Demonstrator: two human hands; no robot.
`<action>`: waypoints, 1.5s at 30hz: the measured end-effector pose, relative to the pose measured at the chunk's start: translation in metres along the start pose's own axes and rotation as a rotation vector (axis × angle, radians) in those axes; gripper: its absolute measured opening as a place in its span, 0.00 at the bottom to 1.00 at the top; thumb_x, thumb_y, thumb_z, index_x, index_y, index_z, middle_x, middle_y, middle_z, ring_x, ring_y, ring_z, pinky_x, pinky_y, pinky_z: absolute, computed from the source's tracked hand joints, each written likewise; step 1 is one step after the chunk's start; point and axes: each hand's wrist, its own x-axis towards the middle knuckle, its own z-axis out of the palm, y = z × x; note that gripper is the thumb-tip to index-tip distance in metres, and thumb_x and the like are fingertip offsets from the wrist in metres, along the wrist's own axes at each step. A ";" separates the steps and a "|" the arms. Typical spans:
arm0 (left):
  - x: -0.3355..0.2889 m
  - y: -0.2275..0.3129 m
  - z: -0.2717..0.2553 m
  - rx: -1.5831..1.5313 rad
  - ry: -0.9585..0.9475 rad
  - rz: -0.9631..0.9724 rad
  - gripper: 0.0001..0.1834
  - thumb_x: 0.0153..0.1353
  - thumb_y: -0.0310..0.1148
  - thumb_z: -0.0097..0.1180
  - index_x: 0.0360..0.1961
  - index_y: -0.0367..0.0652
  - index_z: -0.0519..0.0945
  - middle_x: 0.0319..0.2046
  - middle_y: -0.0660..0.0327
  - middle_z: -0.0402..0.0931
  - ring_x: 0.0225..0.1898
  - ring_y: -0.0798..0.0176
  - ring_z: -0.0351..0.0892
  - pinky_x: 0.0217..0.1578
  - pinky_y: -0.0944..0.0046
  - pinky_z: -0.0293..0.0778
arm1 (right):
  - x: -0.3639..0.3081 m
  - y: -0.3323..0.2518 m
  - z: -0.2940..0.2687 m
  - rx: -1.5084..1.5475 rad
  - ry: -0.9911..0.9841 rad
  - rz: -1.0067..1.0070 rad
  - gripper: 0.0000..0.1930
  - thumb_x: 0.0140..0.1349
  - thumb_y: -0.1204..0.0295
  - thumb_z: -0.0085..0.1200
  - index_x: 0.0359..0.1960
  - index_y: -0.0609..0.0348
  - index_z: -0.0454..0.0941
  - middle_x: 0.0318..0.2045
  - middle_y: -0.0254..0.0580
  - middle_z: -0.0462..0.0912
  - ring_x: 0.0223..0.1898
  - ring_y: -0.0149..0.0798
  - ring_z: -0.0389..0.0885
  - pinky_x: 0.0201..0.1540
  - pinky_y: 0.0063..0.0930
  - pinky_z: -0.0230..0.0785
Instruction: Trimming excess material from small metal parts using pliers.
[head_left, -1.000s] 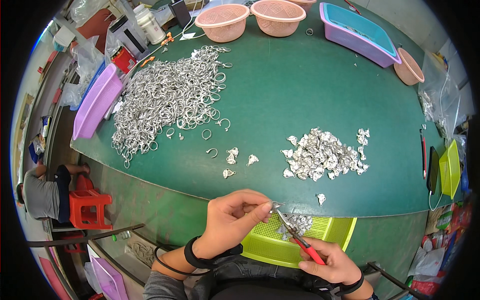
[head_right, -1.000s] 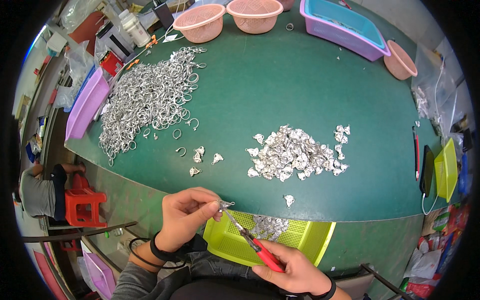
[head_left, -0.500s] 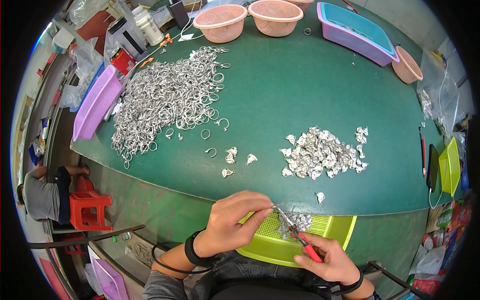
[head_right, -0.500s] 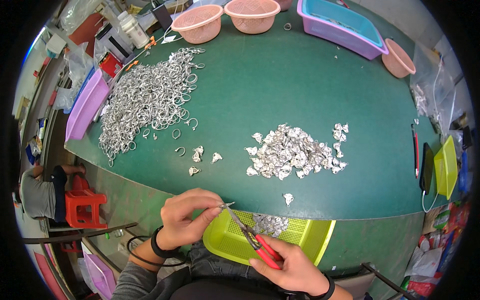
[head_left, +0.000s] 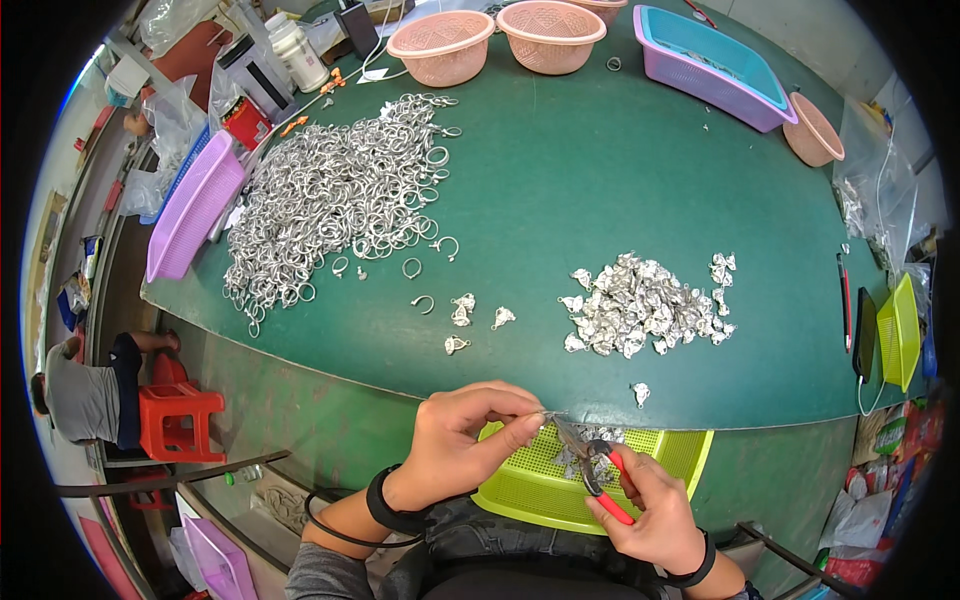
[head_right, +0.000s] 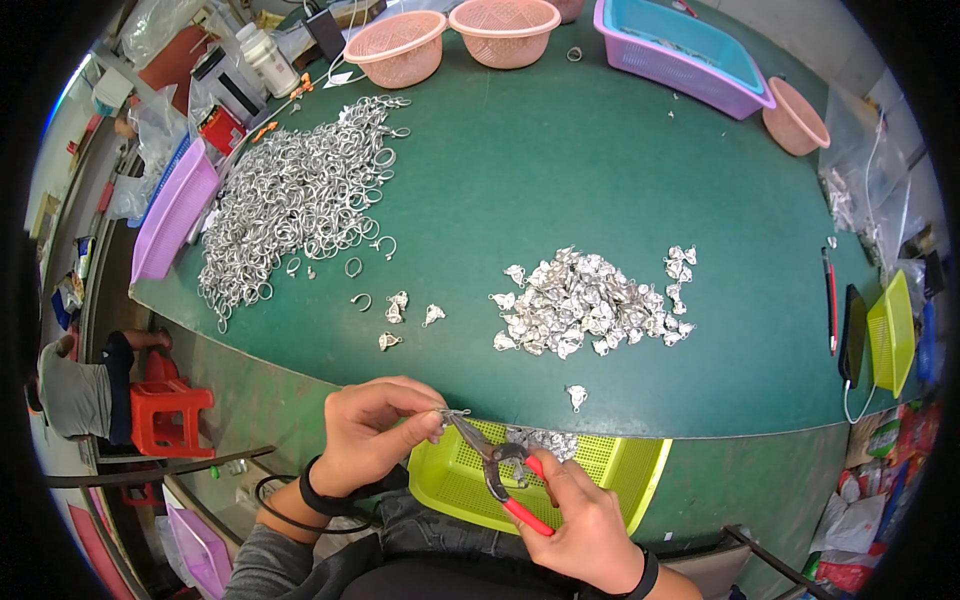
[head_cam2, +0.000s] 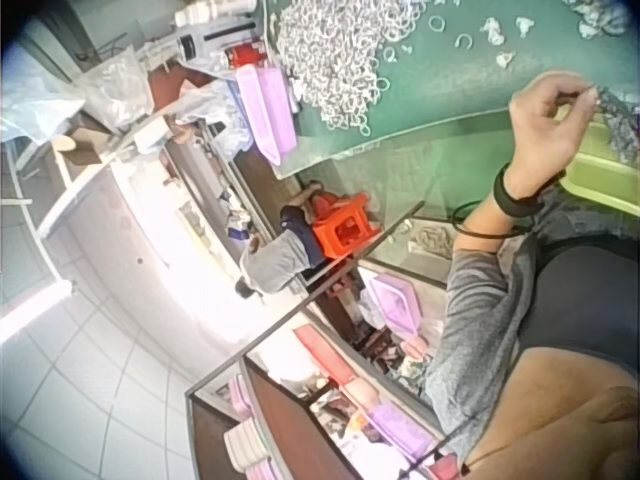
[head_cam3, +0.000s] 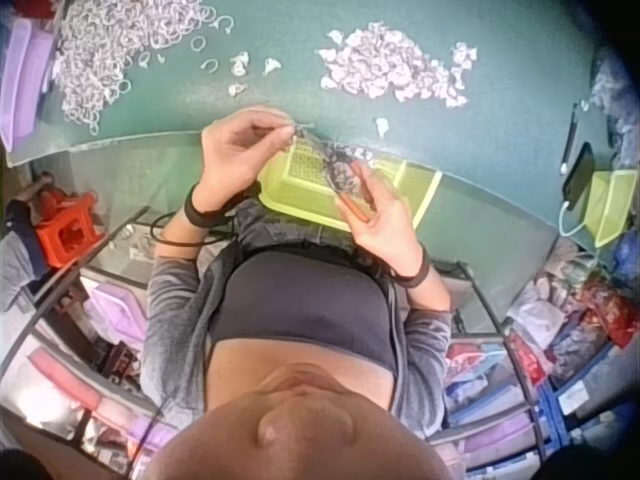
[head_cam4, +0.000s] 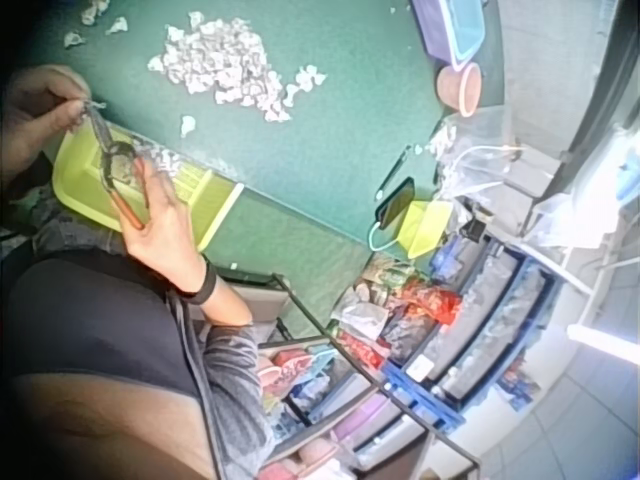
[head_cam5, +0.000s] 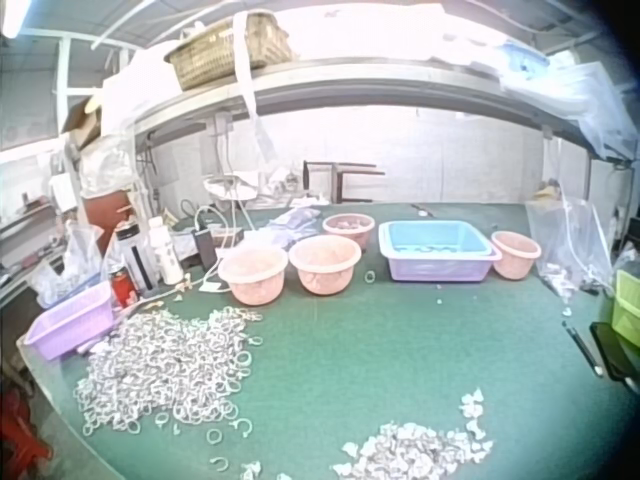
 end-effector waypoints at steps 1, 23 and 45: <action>0.000 0.001 0.000 -0.106 -0.002 -0.051 0.04 0.58 0.21 0.57 0.34 0.31 0.79 0.29 0.56 0.80 0.30 0.69 0.78 0.32 0.71 0.77 | 0.000 0.001 0.000 -0.025 0.009 -0.014 0.29 0.45 0.72 0.66 0.51 0.66 0.72 0.26 0.45 0.77 0.21 0.38 0.77 0.23 0.29 0.71; 0.003 0.000 -0.007 -0.636 -0.013 -0.540 0.06 0.60 0.24 0.55 0.35 0.32 0.79 0.29 0.56 0.79 0.28 0.68 0.78 0.32 0.70 0.74 | -0.006 0.006 -0.011 0.357 -0.128 0.095 0.31 0.48 0.72 0.67 0.54 0.68 0.69 0.25 0.37 0.69 0.23 0.29 0.67 0.25 0.22 0.64; 0.002 0.010 -0.004 -0.204 0.084 -0.458 0.04 0.56 0.22 0.58 0.31 0.30 0.79 0.23 0.60 0.79 0.24 0.73 0.77 0.28 0.73 0.73 | 0.013 -0.007 -0.030 -0.669 0.143 -0.290 0.34 0.42 0.67 0.66 0.55 0.61 0.71 0.27 0.37 0.70 0.25 0.37 0.69 0.26 0.30 0.59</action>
